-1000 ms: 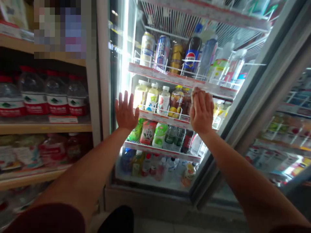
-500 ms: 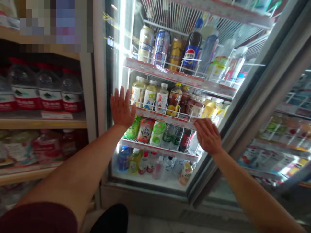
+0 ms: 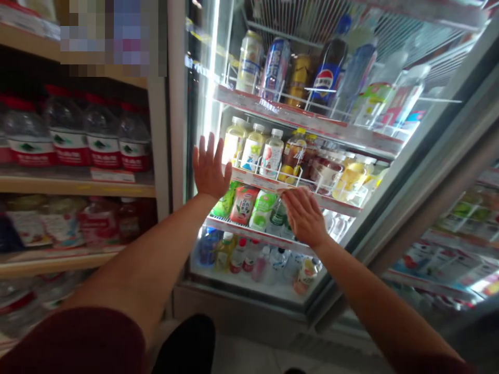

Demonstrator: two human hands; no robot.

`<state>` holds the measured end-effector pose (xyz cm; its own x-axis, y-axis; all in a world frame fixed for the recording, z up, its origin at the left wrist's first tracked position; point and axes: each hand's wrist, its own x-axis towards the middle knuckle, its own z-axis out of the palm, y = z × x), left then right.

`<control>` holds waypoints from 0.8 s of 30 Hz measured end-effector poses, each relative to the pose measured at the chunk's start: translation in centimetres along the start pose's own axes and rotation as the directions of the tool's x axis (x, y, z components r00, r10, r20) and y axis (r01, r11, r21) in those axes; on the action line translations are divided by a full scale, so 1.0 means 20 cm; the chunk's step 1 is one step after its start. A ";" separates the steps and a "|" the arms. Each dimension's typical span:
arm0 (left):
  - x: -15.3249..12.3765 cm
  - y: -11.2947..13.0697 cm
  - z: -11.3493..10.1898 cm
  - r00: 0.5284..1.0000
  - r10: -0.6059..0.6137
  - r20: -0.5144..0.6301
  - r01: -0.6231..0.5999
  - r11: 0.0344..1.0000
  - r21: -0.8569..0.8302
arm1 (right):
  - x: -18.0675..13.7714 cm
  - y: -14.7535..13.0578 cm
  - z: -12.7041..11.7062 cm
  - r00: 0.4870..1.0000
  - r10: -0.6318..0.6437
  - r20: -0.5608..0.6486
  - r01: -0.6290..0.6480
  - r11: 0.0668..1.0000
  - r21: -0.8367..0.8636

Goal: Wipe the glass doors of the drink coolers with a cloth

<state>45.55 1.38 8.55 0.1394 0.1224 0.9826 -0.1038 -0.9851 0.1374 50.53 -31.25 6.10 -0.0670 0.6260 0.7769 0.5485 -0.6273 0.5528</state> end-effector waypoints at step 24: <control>-0.25 0.39 -0.04 0.979 0.201 0.045 -0.150 0.846 -0.512 | 0.48 -0.27 0.05 0.990 0.104 0.090 -0.129 0.927 0.352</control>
<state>43.23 -6.84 4.81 0.1600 -0.0834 0.9836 -0.6128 -0.7896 0.0327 47.73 -21.41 10.41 0.0659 0.5967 0.7998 0.8107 -0.4993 0.3057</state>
